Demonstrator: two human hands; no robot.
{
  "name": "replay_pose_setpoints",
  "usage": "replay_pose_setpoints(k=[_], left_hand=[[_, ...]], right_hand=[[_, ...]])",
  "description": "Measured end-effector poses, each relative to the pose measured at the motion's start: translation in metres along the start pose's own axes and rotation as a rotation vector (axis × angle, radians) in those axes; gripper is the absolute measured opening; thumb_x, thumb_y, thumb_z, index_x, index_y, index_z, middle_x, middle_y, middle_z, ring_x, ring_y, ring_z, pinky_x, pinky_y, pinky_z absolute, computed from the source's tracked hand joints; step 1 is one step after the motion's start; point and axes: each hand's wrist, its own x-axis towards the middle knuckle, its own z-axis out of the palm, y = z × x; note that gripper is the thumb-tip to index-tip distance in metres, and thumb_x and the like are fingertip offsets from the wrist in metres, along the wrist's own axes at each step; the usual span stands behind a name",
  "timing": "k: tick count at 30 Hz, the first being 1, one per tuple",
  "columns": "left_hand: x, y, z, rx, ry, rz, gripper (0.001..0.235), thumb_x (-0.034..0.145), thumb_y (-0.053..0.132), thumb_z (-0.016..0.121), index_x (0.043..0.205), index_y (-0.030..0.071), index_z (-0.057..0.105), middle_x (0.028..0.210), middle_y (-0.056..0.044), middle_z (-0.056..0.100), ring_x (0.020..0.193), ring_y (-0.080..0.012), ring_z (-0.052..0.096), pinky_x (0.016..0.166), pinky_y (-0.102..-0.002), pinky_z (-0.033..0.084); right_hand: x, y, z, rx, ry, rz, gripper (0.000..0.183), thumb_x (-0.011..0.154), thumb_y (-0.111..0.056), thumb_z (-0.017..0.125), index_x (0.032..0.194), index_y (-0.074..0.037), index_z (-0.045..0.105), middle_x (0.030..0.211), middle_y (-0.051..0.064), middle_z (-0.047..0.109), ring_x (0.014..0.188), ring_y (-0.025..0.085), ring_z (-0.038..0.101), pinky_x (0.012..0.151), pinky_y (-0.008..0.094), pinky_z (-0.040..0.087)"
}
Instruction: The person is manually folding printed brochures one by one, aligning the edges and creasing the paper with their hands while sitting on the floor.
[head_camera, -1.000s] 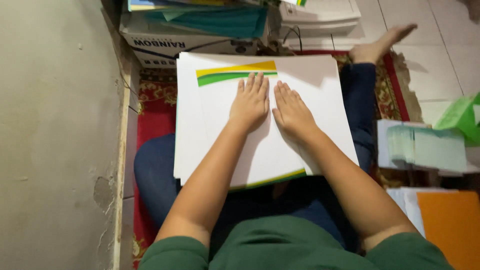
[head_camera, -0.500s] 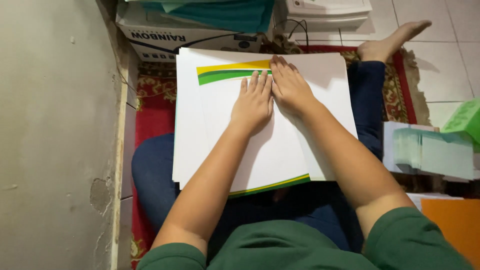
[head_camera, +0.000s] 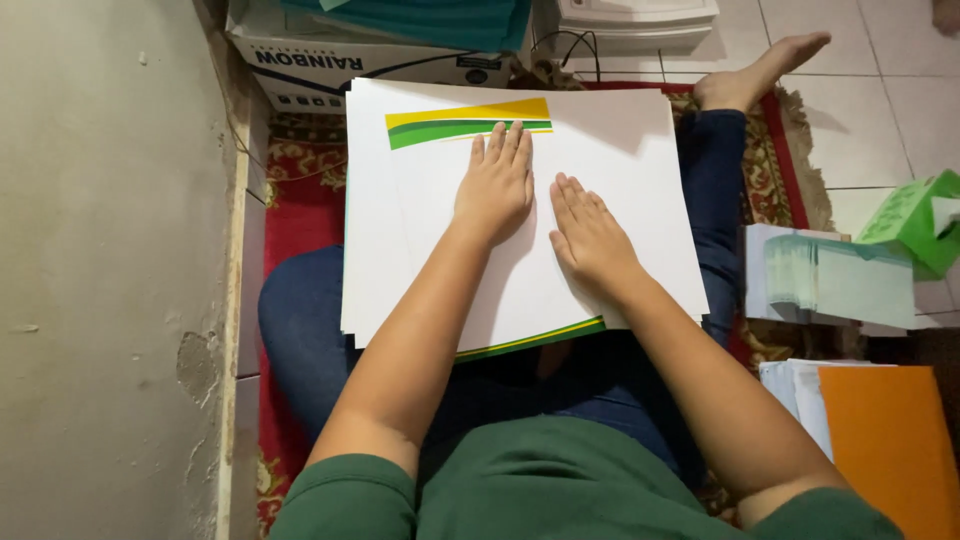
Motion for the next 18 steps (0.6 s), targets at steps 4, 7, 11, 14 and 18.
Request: replay_pose_setpoints(k=[4, 7, 11, 14, 18], left_hand=[[0.004, -0.002, 0.001, 0.000, -0.023, -0.001, 0.059, 0.106, 0.028, 0.028, 0.159, 0.003, 0.030, 0.167, -0.018, 0.027, 0.155, -0.0356, 0.023, 0.126, -0.055, 0.015], [0.008, -0.006, 0.009, 0.000, -0.037, 0.006, 0.061, 0.105, 0.031, 0.028, 0.160, 0.004, 0.030, 0.167, -0.018, 0.026, 0.156, -0.0359, 0.022, 0.126, -0.055, 0.014], [0.010, -0.009, 0.008, 0.002, -0.001, 0.003, 0.059, 0.106, 0.029, 0.027, 0.159, 0.003, 0.031, 0.166, -0.019, 0.028, 0.155, -0.0371, 0.023, 0.125, -0.056, 0.016], [0.007, -0.008, 0.012, -0.015, -0.005, 0.015, 0.059, 0.105, 0.028, 0.026, 0.158, 0.002, 0.032, 0.166, -0.019, 0.028, 0.155, -0.0364, 0.024, 0.125, -0.056, 0.016], [0.005, -0.007, 0.012, -0.005, 0.018, 0.022, 0.059, 0.105, 0.028, 0.028, 0.158, 0.003, 0.032, 0.166, -0.018, 0.029, 0.155, -0.0354, 0.025, 0.125, -0.054, 0.017]], right_hand=[[0.035, 0.010, -0.004, -0.024, 0.010, -0.035, 0.068, 0.106, -0.039, 0.025, 0.164, -0.006, 0.018, 0.170, 0.017, 0.018, 0.157, 0.030, 0.019, 0.126, 0.046, 0.011], [0.082, 0.029, 0.002, -0.045, 0.071, -0.076, 0.066, 0.105, -0.035, 0.032, 0.163, -0.004, 0.021, 0.169, 0.019, 0.022, 0.155, 0.033, 0.024, 0.125, 0.049, 0.018], [0.138, 0.048, 0.011, -0.102, 0.208, -0.148, 0.061, 0.107, -0.030, 0.031, 0.160, 0.000, 0.030, 0.162, 0.024, 0.036, 0.150, 0.035, 0.034, 0.121, 0.049, 0.027], [0.130, 0.047, 0.018, -0.073, 0.197, -0.098, 0.063, 0.105, -0.031, 0.030, 0.160, -0.001, 0.029, 0.164, 0.022, 0.033, 0.151, 0.034, 0.033, 0.122, 0.049, 0.026], [0.083, 0.027, 0.015, -0.045, 0.170, -0.011, 0.064, 0.106, -0.032, 0.032, 0.162, -0.001, 0.026, 0.166, 0.021, 0.028, 0.154, 0.033, 0.027, 0.125, 0.047, 0.019]])
